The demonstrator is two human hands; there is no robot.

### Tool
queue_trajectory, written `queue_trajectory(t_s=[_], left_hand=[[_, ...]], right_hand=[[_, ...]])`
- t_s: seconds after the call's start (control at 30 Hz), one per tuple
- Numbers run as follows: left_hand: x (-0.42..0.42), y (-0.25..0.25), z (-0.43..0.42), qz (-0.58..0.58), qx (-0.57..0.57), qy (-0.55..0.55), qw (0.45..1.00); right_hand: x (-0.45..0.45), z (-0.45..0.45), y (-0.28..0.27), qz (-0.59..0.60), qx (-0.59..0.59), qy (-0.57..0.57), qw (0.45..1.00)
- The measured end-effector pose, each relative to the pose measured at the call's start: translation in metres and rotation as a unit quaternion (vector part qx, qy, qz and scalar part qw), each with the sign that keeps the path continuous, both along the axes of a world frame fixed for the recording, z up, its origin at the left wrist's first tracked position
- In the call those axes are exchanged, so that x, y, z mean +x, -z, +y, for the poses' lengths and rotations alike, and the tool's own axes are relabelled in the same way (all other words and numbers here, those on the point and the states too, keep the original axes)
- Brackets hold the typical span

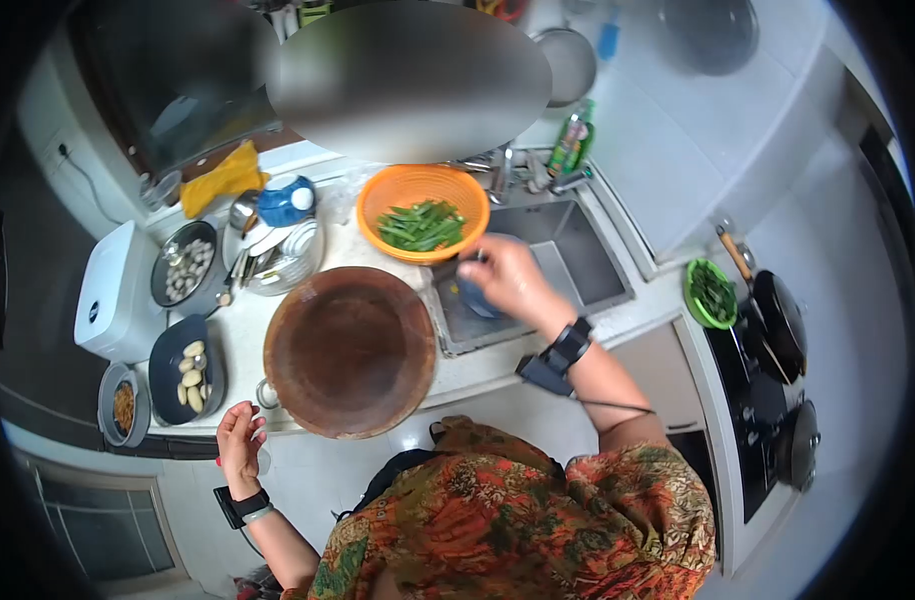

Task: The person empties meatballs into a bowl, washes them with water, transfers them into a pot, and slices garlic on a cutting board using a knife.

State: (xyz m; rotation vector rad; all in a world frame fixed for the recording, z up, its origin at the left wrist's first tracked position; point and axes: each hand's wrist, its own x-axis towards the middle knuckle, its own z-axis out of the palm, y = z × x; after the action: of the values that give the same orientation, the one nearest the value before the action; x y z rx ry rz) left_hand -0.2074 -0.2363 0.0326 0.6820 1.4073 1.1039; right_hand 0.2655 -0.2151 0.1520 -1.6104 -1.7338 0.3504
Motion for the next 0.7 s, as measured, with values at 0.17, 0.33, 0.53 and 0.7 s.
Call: queue_trajectory(t_s=[0.17, 0.33, 0.53, 0.7], left_hand=[[0.027, 0.005, 0.002, -0.032, -0.008, 0.036, 0.999], [0.045, 0.005, 0.004, -0.002, -0.004, 0.022, 1.0], [0.078, 0.005, 0.002, 0.123, -0.043, 0.012, 0.991], [0.114, 0.006, 0.001, 0.125, -0.053, 0.029, 0.99]], right_hand=[[0.072, -0.012, -0.057, 0.135, 0.136, 0.096, 0.977], [0.12, -0.024, -0.072, 0.29, 0.189, 0.086, 0.934], [0.212, -0.001, -0.158, 0.128, 0.298, 0.115, 0.939], [0.288, 0.023, -0.334, 0.098, 0.37, 0.053, 0.922]])
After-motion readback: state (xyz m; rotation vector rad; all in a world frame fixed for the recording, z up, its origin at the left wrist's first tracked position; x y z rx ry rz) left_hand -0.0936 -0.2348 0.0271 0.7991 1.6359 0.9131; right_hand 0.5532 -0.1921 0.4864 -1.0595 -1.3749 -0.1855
